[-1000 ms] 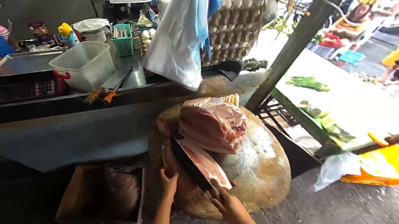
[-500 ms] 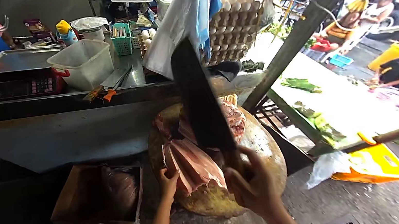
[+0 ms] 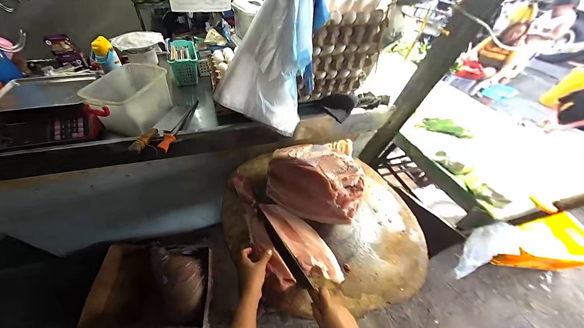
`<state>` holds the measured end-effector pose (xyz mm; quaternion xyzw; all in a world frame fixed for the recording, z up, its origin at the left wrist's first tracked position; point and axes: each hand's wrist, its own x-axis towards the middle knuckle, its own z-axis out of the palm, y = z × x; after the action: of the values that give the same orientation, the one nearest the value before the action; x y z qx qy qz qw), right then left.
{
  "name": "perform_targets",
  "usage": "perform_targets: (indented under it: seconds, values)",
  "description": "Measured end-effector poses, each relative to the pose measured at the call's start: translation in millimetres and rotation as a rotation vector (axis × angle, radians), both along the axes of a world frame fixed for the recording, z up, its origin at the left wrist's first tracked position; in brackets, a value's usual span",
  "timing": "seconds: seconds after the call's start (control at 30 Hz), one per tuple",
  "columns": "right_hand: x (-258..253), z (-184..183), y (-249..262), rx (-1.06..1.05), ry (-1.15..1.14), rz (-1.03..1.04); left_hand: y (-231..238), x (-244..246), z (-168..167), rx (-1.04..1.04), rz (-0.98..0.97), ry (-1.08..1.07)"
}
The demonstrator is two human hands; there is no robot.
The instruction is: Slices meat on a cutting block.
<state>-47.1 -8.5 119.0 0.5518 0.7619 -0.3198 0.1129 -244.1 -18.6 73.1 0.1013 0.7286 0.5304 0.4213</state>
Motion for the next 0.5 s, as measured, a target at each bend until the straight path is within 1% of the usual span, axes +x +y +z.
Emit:
perform_targets:
  seconds: [0.03, 0.1, 0.17, 0.23, 0.3, 0.33, 0.4, 0.43, 0.5]
  values:
    - [-6.0, -0.9, 1.3, -0.08, -0.098, -0.004, 4.1, -0.5, 1.2, -0.005, -0.009, 0.021]
    - [-9.1, 4.4, 4.8, -0.129, -0.131, -0.008, 9.3, 2.3, 2.5, -0.045, -0.042, 0.075]
    - [-3.1, 0.6, 14.4, -0.172, -0.038, -0.02, 16.3, -0.3, 3.6, -0.09, -0.083, 0.163]
    - [14.3, -15.2, 25.2, -0.214, 0.1, -0.032, 18.5, -2.5, -0.9, -0.115, -0.1, 0.205]
    - [31.6, -24.6, 31.1, -0.231, 0.22, -0.045, 15.5, -5.3, -1.7, -0.125, -0.082, 0.171]
    - [34.9, -20.1, 31.8, -0.218, 0.247, -0.043, 13.4, -8.1, 0.3, -0.13, -0.075, 0.15]
    - [32.7, 3.4, 26.3, -0.127, 0.309, -0.032, 4.8, -14.3, 6.8, -0.149, -0.069, 0.143]
    - [28.1, 20.9, 21.9, -0.037, 0.38, -0.027, -0.1, -17.1, 10.5, -0.151, -0.076, 0.15]
    - [9.9, 61.4, 15.1, 0.229, 0.604, -0.007, -8.3, -21.6, 12.4, -0.125, -0.075, 0.127]
